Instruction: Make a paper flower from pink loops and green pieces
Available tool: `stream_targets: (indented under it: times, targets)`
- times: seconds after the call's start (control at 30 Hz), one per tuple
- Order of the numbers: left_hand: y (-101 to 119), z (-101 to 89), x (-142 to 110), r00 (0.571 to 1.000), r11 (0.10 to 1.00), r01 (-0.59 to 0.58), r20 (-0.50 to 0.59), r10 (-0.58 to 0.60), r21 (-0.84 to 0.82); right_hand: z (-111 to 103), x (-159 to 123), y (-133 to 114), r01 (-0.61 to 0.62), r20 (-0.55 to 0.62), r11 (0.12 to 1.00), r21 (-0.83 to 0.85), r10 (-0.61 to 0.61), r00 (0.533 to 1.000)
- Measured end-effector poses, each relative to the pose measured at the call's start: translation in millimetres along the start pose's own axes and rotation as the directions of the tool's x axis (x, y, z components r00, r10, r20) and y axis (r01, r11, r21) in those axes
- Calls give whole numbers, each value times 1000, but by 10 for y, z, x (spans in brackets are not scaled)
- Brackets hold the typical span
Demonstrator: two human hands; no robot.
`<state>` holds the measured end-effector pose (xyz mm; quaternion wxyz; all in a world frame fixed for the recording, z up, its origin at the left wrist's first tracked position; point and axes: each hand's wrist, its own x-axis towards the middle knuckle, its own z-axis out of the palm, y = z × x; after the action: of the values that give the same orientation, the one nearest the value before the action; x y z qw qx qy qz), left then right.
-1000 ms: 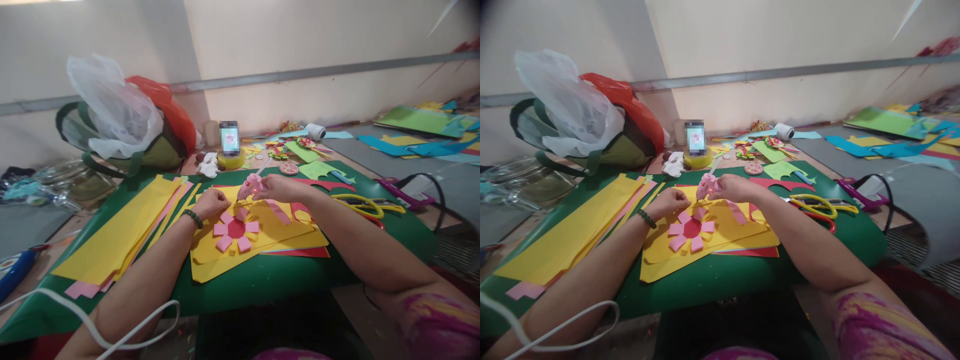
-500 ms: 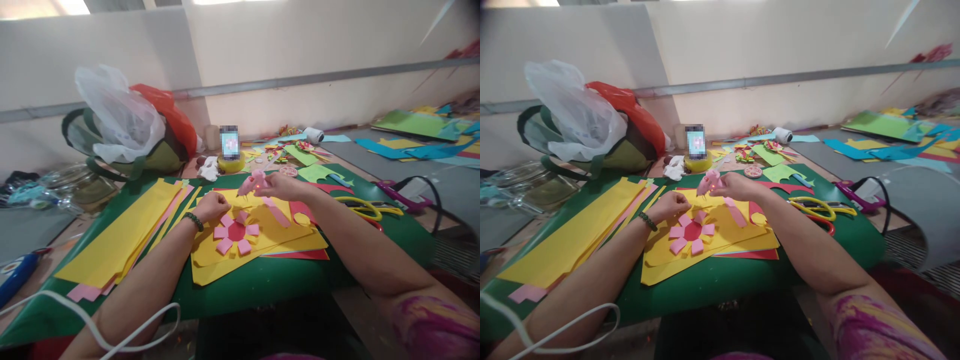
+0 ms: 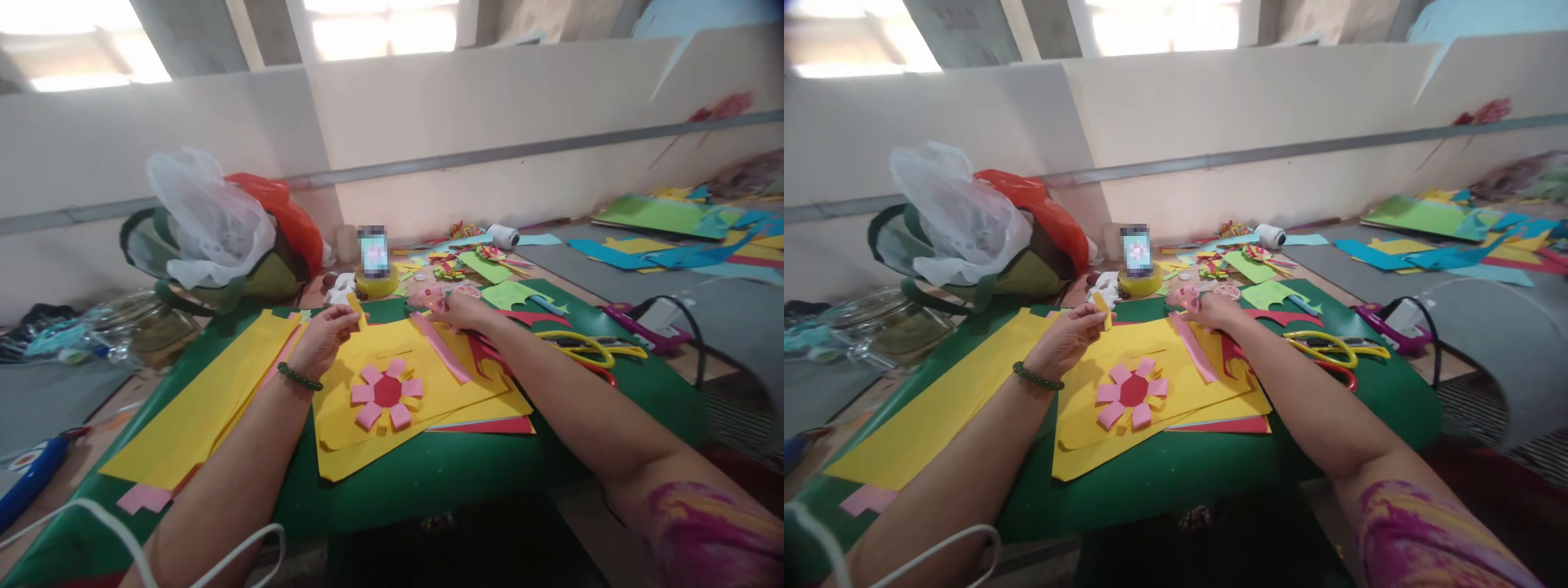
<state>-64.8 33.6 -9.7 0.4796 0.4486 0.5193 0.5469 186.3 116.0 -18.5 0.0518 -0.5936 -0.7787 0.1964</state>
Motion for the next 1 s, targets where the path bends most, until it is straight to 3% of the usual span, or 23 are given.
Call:
stream_targets:
  times: [0.07,0.17,0.23,0.3,0.37,0.47,0.53,0.6,0.7,0.8,1.0]
  targets:
    - [15,48,-39,1000,996,31,5,-30,-85,-130,-115,5,25,10,996,-83,-24,1000]
    - [32,125,-109,997,985,74,20,-72,-153,-291,-346,-47,33,-129,981,-193,-59,990]
    - [32,174,-153,995,979,98,41,-93,-180,-293,-475,-134,249,-148,959,-135,-268,952]
    - [19,221,-190,992,977,108,83,-94,-184,-191,-541,-248,532,-213,845,55,-510,833]
    - [-3,262,-218,988,979,103,136,-80,-174,-33,-538,-357,708,-329,685,173,-638,697]
    - [-35,311,-249,981,980,105,179,-75,-169,163,-471,-454,833,-406,529,165,-733,546]
    - [-44,333,-268,978,980,124,186,-94,-156,222,-430,-472,854,-448,497,156,-735,509]
    - [-41,346,-290,975,985,123,202,-97,-120,235,-411,-475,840,-496,502,206,-686,532]
    - [-26,354,-327,972,999,35,234,-26,-37,223,-405,-483,762,-506,534,366,-573,644]
    - [-10,365,-361,974,996,-67,222,53,56,207,-400,-496,660,-439,560,501,-493,751]
    - [-3,412,-392,968,975,-140,230,99,170,174,-359,-494,549,-348,544,635,-433,832]
